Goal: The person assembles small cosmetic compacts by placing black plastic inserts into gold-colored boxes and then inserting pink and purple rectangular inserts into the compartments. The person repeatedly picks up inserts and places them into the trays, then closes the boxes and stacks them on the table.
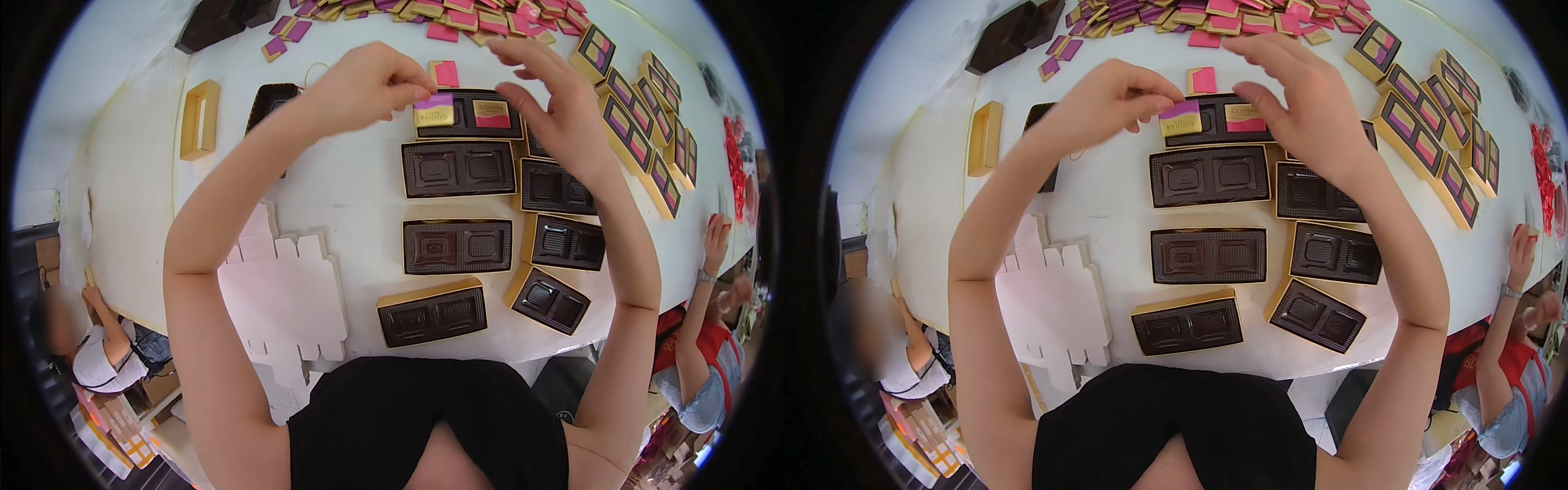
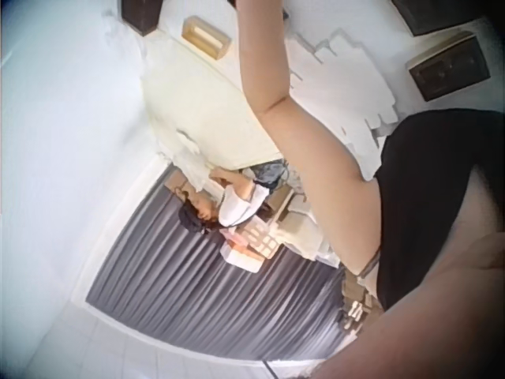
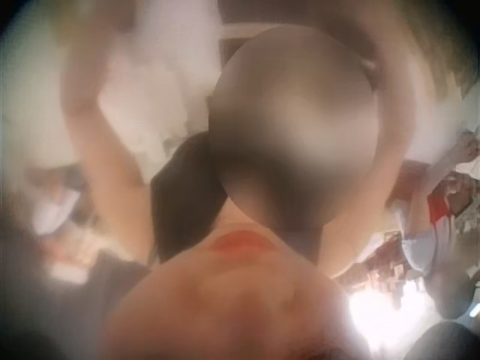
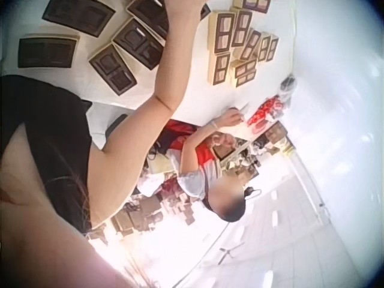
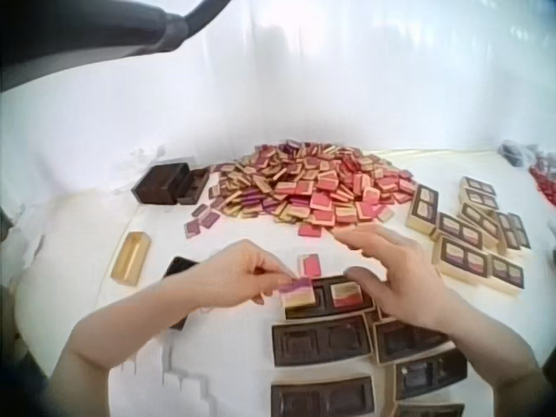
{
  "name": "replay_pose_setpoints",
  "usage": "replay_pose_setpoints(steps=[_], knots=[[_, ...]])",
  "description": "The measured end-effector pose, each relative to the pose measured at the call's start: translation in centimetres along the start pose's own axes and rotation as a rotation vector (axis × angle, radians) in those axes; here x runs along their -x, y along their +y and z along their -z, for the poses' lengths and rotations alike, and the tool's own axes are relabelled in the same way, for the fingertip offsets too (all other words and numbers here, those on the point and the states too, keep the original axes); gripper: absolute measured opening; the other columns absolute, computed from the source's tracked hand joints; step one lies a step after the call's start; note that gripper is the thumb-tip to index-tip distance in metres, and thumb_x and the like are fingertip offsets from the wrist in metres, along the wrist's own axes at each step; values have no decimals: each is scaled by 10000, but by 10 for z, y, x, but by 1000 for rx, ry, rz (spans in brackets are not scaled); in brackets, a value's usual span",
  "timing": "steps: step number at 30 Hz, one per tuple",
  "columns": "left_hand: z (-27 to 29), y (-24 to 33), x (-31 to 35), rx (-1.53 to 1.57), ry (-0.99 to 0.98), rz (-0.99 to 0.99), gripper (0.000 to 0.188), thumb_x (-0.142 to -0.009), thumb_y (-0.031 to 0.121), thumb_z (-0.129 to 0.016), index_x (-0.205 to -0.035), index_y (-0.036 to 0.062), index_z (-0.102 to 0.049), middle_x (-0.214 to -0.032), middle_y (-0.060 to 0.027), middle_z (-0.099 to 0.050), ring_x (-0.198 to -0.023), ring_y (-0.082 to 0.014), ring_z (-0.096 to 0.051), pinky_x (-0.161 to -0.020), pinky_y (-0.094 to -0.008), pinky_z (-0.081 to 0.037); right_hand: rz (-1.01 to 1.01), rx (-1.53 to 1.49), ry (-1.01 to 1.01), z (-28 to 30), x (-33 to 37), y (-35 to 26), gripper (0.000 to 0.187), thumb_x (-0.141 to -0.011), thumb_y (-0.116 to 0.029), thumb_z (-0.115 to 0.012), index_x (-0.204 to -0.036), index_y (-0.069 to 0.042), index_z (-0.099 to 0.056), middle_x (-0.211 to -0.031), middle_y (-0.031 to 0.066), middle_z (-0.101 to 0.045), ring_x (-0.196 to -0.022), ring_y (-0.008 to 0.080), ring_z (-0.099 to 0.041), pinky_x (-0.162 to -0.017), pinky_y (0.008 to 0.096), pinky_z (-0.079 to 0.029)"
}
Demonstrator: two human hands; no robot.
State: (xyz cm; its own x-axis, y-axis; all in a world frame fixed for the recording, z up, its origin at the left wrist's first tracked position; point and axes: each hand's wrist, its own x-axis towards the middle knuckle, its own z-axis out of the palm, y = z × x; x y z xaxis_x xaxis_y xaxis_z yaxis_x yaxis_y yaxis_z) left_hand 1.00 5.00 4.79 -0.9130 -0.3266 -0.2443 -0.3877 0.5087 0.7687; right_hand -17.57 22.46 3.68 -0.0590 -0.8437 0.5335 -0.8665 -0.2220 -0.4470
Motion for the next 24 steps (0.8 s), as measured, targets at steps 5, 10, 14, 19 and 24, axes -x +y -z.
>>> replay_pose_setpoints(steps=[5, 10, 14, 19, 24], knots=[[-19, -11, -2, -127, 234, -171, 147, -915, 103, -645, -1013, 5, -695, -772, -38, -651, -705, -117, -587, -654, -272, -483, -34, 50, -62, 6, 16, -5, 347, -859, -39, -671, -1201, -69, -625, -1120, 113, -645, -933, 300, -646, -741, 359, -546], [-11, 6, -3, -466, 456, -782, 144, -872, 75, -698, -1013, 49, -701, -878, -26, -670, -771, -122, -616, -650, -257, -479, -143, -249, -29, 4, 5, -15, 353, -856, -13, -674, -1202, -41, -612, -1039, 122, -675, -882, 221, -670, -696, 318, -553], [-19, 35, -6, -217, 500, -770, 152, -857, 83, -720, -1008, 72, -705, -914, -7, -674, -806, -107, -622, -634, -242, -473, -322, -506, -22, -6, -8, -32, 392, -850, 23, -669, -1227, -2, -562, -902, 114, -705, -793, 187, -687, -688, 300, -554], [-19, 21, 2, 188, 503, -347, 229, -861, 106, -736, -1077, 60, -675, -963, -32, -697, -827, -93, -662, -655, -216, -518, -481, -744, 76, -6, -16, -17, 272, -885, 42, -633, -1149, 16, -572, -948, 114, -706, -811, 149, -688, -729, 279, -591], [-33, 9, -6, 134, 605, -519, 218, -871, 61, -706, -1089, 44, -715, -897, -51, -724, -798, -126, -687, -674, -242, -538, -638, -1031, 124, -21, -15, -27, 185, -983, -120, -564, -1078, 31, -617, -992, 134, -693, -892, 173, -680, -795, 315, -590]])
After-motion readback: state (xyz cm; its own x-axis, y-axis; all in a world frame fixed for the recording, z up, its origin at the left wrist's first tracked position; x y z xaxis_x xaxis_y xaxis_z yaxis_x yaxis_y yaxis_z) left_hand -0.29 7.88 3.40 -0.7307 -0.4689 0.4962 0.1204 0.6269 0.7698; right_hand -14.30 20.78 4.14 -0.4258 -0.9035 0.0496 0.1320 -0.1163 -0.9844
